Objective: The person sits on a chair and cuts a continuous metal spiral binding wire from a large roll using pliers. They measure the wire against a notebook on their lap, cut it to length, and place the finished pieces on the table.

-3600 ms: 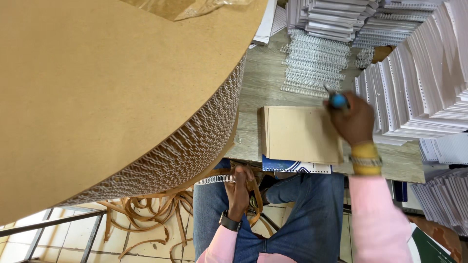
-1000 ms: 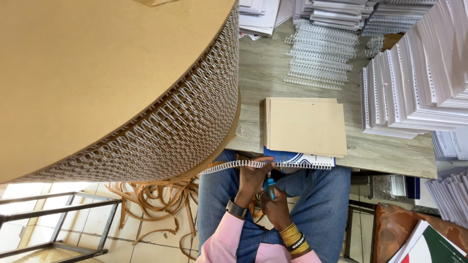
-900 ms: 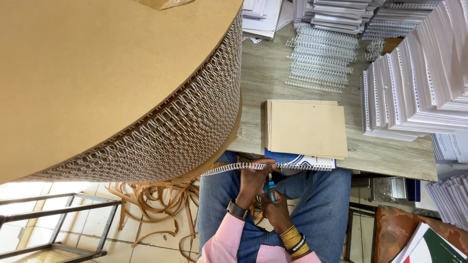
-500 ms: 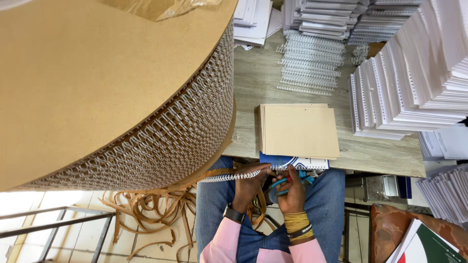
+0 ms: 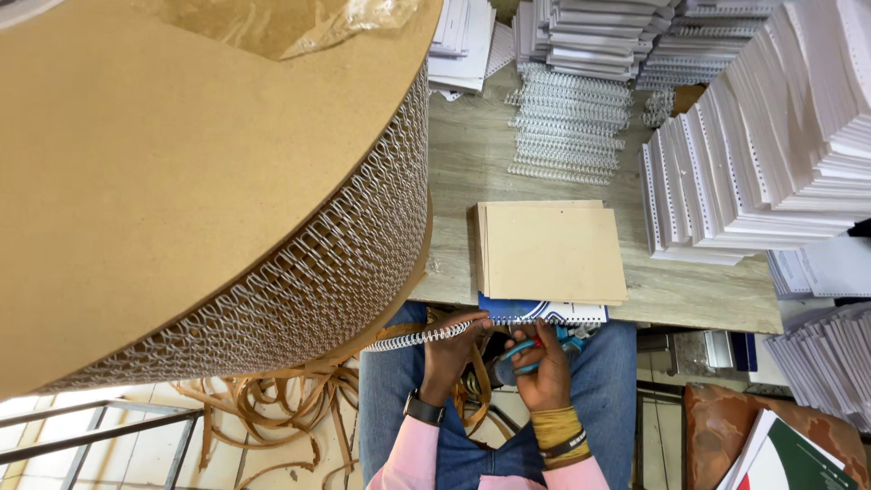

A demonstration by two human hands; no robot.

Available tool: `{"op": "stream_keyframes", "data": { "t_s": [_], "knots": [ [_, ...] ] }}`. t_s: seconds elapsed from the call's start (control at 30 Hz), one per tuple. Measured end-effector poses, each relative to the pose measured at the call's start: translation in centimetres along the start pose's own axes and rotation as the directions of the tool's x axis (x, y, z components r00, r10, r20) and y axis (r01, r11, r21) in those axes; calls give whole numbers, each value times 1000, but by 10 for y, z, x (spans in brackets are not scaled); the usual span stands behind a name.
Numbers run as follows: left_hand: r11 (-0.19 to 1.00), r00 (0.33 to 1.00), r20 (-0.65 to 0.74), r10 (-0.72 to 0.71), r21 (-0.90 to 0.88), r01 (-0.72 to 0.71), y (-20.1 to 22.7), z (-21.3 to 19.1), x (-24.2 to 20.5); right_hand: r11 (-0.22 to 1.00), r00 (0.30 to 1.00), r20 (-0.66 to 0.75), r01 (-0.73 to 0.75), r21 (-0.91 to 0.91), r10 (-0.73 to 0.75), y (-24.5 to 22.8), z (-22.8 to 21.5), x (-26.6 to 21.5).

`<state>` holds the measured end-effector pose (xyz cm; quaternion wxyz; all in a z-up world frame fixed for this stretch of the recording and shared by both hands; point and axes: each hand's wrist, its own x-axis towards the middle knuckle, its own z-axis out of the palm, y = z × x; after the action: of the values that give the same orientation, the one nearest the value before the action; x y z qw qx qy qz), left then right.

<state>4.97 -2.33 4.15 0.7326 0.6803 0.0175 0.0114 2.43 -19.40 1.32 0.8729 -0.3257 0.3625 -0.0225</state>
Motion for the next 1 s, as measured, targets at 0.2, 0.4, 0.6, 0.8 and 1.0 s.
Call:
{"op": "stream_keyframes", "data": {
  "t_s": [0.2,0.4,0.6,0.8,1.0],
  "knots": [
    [998,998,15,-55,11,55,-11,-4,1,989,995,16,100,107,-102,0,-3,-2],
    [964,964,23,-266,17,265,-3,0,3,988,995,71,65,138,-75,10,-41,16],
    [946,947,-14,-322,33,322,12,-8,1,968,971,72,219,122,-228,-20,-48,-11],
    [971,966,-114,-232,-81,223,-21,-1,-2,-272,438,577,581,-767,-690,-190,23,-2],
    [986,991,-102,-88,-151,72,-13,5,-6,-611,589,783,550,-569,-199,-257,177,89]
  ]
}}
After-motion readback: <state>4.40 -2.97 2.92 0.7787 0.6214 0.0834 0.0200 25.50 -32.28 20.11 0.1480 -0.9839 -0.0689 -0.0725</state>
